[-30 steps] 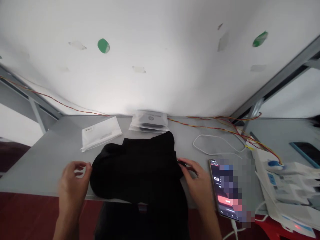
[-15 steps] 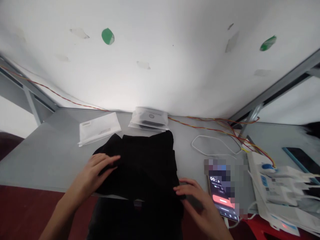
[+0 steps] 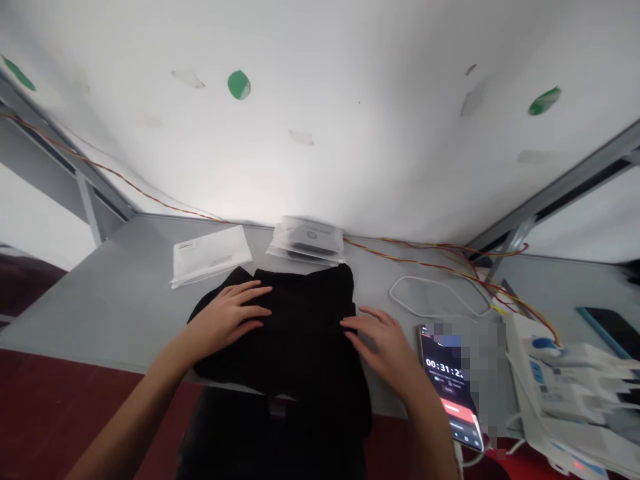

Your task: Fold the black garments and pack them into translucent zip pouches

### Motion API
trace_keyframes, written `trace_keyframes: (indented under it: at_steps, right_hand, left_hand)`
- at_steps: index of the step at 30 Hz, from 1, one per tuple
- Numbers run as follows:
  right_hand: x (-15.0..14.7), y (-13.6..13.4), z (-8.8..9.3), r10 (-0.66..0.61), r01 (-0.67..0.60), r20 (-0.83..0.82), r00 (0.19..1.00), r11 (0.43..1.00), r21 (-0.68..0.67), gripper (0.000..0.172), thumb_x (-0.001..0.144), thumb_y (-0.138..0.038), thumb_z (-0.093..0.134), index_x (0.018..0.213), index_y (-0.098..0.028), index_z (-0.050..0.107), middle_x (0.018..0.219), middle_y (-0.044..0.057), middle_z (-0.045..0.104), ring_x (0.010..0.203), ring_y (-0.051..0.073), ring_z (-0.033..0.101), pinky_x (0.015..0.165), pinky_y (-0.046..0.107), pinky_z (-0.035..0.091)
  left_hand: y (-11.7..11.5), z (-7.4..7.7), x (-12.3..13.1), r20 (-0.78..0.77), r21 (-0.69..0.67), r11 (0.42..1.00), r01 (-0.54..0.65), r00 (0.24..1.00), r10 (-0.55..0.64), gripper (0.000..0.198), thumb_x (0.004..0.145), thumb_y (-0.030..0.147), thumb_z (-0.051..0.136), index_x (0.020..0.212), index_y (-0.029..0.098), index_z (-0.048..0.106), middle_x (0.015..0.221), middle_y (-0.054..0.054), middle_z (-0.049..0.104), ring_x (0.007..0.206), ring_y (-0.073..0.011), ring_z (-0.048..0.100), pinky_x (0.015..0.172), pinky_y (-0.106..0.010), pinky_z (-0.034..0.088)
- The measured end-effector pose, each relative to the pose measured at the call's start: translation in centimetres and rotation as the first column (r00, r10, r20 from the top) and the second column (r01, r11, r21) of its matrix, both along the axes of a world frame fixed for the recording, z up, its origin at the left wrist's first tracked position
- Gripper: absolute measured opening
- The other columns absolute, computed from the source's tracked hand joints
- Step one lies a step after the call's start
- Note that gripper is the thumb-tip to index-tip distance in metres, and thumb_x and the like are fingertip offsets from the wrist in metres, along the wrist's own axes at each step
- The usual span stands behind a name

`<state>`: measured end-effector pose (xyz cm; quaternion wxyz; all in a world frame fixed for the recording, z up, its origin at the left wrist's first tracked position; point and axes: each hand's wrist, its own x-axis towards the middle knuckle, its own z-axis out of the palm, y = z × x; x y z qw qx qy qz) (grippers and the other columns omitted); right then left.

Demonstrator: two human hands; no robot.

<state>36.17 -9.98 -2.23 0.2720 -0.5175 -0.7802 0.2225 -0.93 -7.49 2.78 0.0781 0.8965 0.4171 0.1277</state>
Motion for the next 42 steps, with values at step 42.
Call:
trace_keyframes:
  at_steps: [42]
  right_hand:
    - [-5.4, 2.4, 0.8, -0.065, 0.032, -0.224, 0.973, 0.988, -0.148, 0.037, 0.103, -0.047, 0.057, 0.134, -0.032, 0.07, 0.15, 0.007, 0.064, 0.141, 0.027, 0.058, 0.119, 0.05, 0.047]
  left_hand:
    - [-1.4, -2.6, 1.1, 0.213, -0.258, 0.89, -0.376, 0.876, 0.432, 0.044, 0.105, 0.043, 0.054, 0.146, 0.029, 0.059, 0.153, -0.009, 0.061, 0.145, -0.0309, 0.053, 0.118, -0.056, 0.044]
